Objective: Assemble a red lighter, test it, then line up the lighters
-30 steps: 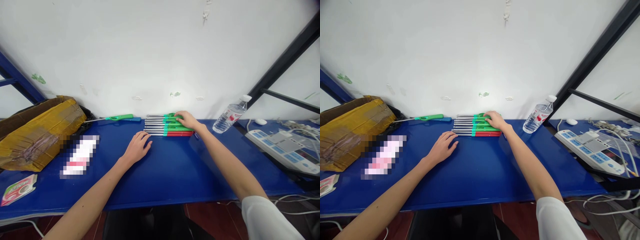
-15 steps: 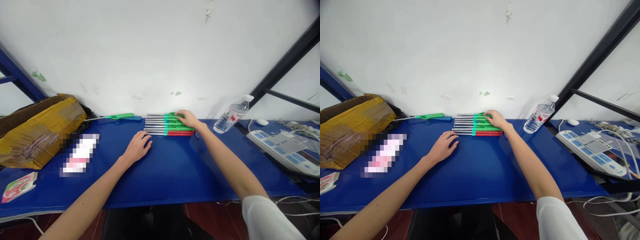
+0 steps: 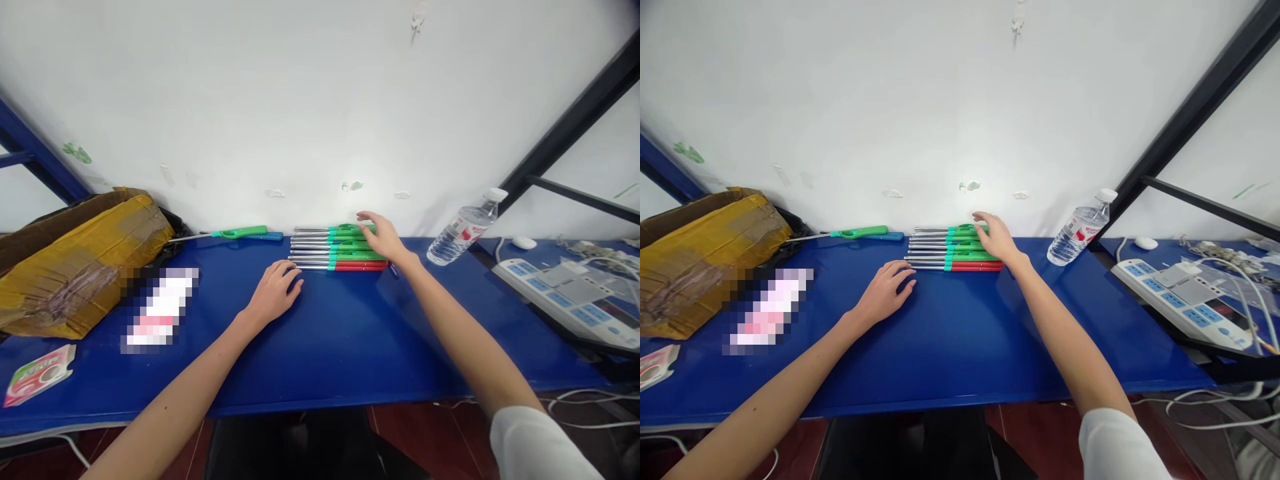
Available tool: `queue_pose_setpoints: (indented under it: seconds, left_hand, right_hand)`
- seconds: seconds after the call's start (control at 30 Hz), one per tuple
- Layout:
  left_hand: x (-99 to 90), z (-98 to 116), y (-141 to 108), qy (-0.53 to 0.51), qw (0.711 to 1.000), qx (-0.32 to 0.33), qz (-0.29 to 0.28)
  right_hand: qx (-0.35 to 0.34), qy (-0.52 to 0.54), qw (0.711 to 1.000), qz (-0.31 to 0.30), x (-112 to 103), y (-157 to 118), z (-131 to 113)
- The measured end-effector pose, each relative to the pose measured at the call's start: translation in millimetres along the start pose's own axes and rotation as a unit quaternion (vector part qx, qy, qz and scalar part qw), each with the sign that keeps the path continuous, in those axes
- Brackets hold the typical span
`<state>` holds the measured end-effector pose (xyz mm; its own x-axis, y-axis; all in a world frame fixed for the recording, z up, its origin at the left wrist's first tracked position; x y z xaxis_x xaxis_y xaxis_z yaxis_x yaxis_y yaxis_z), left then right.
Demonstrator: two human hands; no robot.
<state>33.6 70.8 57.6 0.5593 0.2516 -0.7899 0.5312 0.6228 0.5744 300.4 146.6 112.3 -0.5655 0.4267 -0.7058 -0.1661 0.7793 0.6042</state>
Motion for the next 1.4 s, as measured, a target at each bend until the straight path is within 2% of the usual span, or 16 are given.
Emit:
queue_pose_setpoints:
  seconds: [0.07,0.1,0.17,0.23,0.33,0.5,0.63,0.7,0.8,0.97,1.1,1.23,1.4]
  left_hand:
    - [-1.4,-4,0,0.004,1.000,-0.010,0.005]
    - [-1.7,-7,0,0.005,1.000,-0.017,0.007]
    - [-1.9,-13,0,0.007,0.999,-0.035,0.008]
    - [-1.6,-20,-1,0.008,0.999,-0.053,0.007]
    - [-1.7,-28,-1,0.006,0.997,-0.073,0.008]
    - [-4.5,-34,-1,0.015,0.996,-0.088,0.019]
    - [-7.3,-46,-3,0.031,0.993,-0.106,0.032]
    - [-7.8,-59,-4,0.039,0.989,-0.136,0.037]
    - [-6.8,-89,-2,0.049,0.975,-0.215,0.031]
    - [-11.3,-129,19,0.104,0.941,-0.321,0.002]
    - [-23.8,-142,34,0.180,0.934,-0.310,-0.002]
    - [-32.9,-168,29,0.258,0.912,-0.315,-0.052]
    - [-40.2,-196,20,0.278,0.902,-0.309,-0.113]
  right_hand:
    - [0.009,0.027,0.998,0.050,-7,-23,-23]
    - [-0.001,0.037,0.998,0.049,-5,-36,-39]
    - [-0.073,0.060,0.995,-0.013,14,-64,-80]
    - [-0.178,0.068,0.972,-0.136,42,-93,-121]
    - [-0.218,0.071,0.947,-0.226,67,-115,-145]
    - [-0.167,0.078,0.957,-0.226,71,-111,-127]
    - [-0.159,0.077,0.959,-0.222,68,-111,-117]
    - [-0.162,0.069,0.959,-0.220,67,-112,-117]
    - [-0.164,0.056,0.960,-0.220,67,-112,-118]
    - [-0.164,0.053,0.958,-0.229,67,-113,-117]
    - [-0.164,0.055,0.956,-0.235,68,-112,-116]
    - [-0.158,0.056,0.956,-0.241,67,-111,-115]
    - [-0.156,0.061,0.956,-0.242,66,-111,-115]
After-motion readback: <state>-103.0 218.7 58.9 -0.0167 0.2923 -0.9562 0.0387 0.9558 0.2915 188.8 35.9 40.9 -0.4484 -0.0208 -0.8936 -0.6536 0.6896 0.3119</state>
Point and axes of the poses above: each hand's wrist, its own y-axis towards the middle knuckle, its own x-axis out of the palm, z = x × y, the point moved 8 cm from there along y, towards the middle knuckle, and after that the axes turned 2 degrees about -y, right-handed, at the moved point
